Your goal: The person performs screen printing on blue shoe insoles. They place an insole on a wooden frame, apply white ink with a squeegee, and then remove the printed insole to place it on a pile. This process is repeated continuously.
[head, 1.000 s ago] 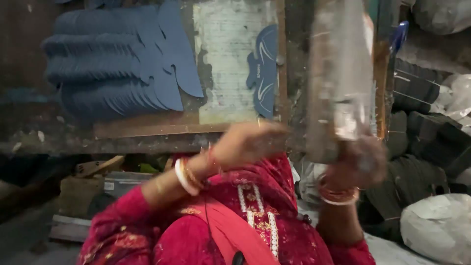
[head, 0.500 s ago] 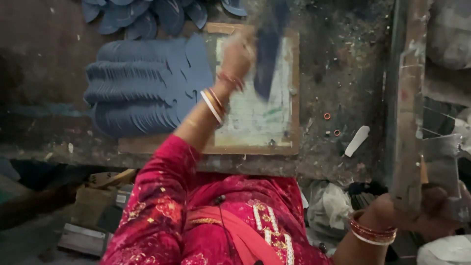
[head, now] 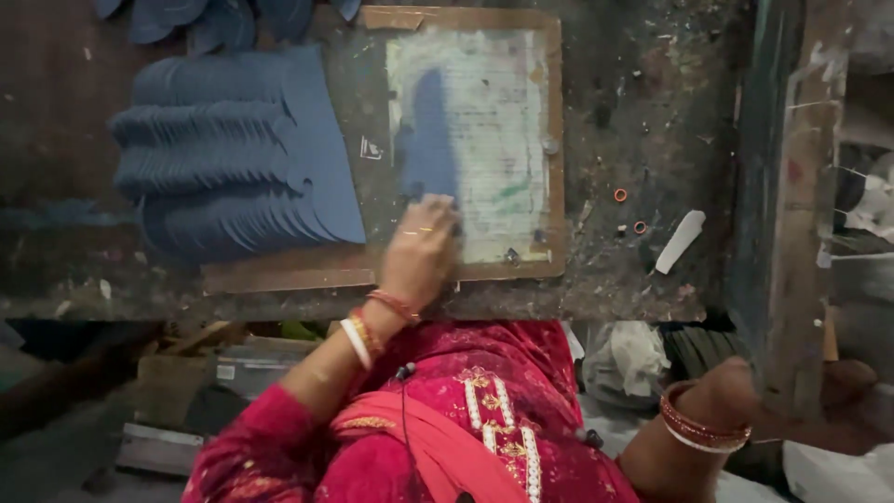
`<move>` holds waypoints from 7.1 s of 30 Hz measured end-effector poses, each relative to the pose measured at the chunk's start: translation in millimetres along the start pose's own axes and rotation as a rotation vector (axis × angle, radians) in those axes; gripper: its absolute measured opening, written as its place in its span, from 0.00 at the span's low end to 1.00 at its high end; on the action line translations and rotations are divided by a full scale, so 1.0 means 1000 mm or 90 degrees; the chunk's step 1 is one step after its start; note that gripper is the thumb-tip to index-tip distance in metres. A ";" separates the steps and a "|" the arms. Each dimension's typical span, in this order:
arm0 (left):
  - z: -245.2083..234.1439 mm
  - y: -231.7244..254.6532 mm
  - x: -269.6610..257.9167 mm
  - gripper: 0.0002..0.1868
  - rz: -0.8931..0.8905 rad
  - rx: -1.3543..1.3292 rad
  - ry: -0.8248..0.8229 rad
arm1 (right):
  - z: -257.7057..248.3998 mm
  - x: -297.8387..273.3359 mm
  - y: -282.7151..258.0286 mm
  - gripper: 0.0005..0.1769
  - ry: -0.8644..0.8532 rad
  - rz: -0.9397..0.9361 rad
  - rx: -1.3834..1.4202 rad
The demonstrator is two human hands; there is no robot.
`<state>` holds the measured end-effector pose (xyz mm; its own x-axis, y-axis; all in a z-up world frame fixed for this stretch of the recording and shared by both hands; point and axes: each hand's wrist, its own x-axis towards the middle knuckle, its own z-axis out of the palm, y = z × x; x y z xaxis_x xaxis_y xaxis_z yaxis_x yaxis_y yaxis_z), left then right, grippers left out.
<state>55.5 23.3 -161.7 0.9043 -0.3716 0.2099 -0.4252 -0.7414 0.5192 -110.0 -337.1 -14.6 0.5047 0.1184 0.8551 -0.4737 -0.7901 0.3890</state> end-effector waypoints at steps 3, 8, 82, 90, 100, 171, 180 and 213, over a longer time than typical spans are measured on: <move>0.045 0.012 0.040 0.24 0.159 -0.027 -0.022 | 0.004 0.009 -0.005 0.13 0.024 0.038 0.100; 0.101 0.014 0.132 0.24 0.197 0.022 -0.029 | 0.008 0.000 0.012 0.13 0.031 0.104 0.242; 0.041 0.028 0.107 0.21 0.012 -0.041 0.110 | 0.063 -0.029 0.026 0.17 0.156 0.195 0.522; -0.008 -0.120 0.188 0.10 0.013 -0.506 0.346 | 0.111 -0.109 0.074 0.28 0.110 0.251 0.643; -0.080 -0.064 -0.020 0.18 0.008 0.227 0.155 | 0.115 -0.128 0.077 0.29 0.103 0.158 0.563; -0.013 0.034 -0.053 0.29 -0.107 -0.030 -0.267 | 0.095 0.064 -0.196 0.23 -0.634 -0.147 0.897; -0.042 0.055 -0.045 0.32 -0.187 -0.012 -0.240 | 0.015 -0.009 -0.104 0.23 -0.666 -0.141 0.859; -0.097 -0.077 0.205 0.11 0.000 -0.163 0.410 | 0.042 -0.075 0.065 0.31 0.096 0.229 0.456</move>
<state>277.0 58.9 -78.0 0.7794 0.0929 0.6196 -0.4750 -0.5572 0.6811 -148.6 -422.4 -67.8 0.2828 -0.1763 0.9429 0.0140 -0.9821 -0.1878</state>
